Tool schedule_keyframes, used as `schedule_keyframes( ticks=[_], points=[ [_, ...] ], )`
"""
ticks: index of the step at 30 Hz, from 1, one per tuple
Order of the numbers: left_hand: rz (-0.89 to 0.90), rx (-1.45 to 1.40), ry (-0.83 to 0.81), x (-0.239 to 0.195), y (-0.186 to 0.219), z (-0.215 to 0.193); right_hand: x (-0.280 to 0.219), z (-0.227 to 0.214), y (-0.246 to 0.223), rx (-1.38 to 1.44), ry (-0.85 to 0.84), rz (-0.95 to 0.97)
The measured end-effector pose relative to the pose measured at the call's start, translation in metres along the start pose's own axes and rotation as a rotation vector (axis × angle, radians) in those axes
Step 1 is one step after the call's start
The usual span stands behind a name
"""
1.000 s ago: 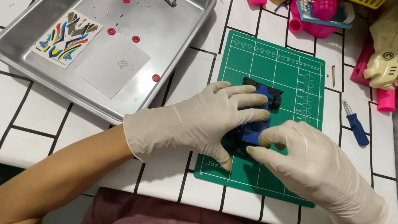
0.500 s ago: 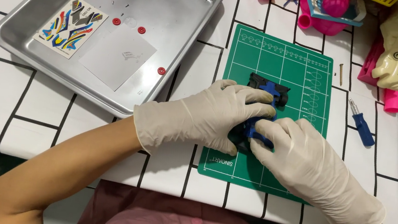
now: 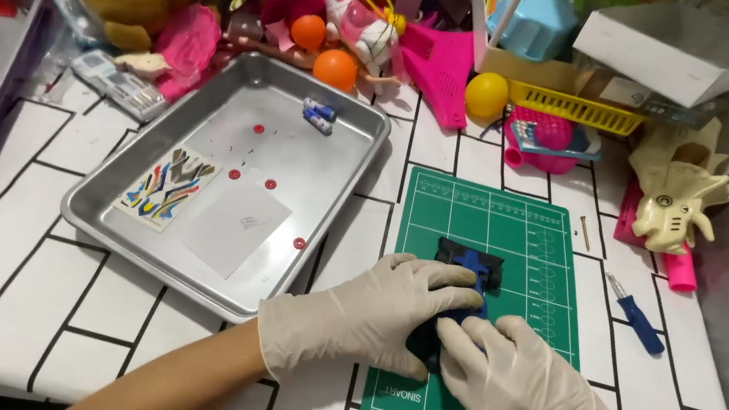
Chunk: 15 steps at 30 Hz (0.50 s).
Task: The person assembles a blue toy car on a green cutting mat. They insert batteries into the chassis, attach the blue body shell, and then secure red wheels using a screwdriver.
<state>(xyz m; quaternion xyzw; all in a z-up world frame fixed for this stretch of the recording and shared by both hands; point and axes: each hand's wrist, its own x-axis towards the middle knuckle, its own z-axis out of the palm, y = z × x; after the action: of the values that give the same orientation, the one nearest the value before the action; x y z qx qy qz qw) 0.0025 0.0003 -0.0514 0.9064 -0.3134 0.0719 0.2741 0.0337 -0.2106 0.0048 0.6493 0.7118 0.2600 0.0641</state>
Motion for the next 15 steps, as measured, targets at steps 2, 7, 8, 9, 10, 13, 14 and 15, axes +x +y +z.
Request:
schedule_keyframes(
  ticks=[2,7,8,9,10,13,14,15],
  points=[
    [-0.006,-0.008,-0.009,0.001,0.001,-0.003,-0.001,0.002,-0.001,-0.004,-0.013,0.002],
    [0.010,-0.024,0.031,0.000,-0.002,0.003,-0.003,0.009,-0.003,0.063,-0.025,0.018],
    [-0.017,-0.035,0.003,0.000,0.000,0.002,-0.003,0.007,-0.003,0.064,-0.053,0.006],
    [-0.040,-0.037,-0.024,0.001,0.000,-0.001,-0.001,0.006,-0.001,0.056,-0.076,-0.007],
    [-0.036,-0.034,-0.026,0.003,-0.002,-0.004,0.001,0.006,0.003,0.052,-0.075,-0.004],
    [-0.051,-0.053,-0.050,0.002,-0.002,-0.002,-0.001,0.006,0.004,0.035,-0.067,-0.009],
    [-0.065,-0.059,-0.059,0.002,-0.001,-0.002,-0.004,0.008,0.004,0.043,-0.068,-0.003],
    [-0.077,-0.060,-0.067,0.003,-0.001,-0.003,-0.007,0.010,0.004,0.047,-0.067,0.002]
  ],
)
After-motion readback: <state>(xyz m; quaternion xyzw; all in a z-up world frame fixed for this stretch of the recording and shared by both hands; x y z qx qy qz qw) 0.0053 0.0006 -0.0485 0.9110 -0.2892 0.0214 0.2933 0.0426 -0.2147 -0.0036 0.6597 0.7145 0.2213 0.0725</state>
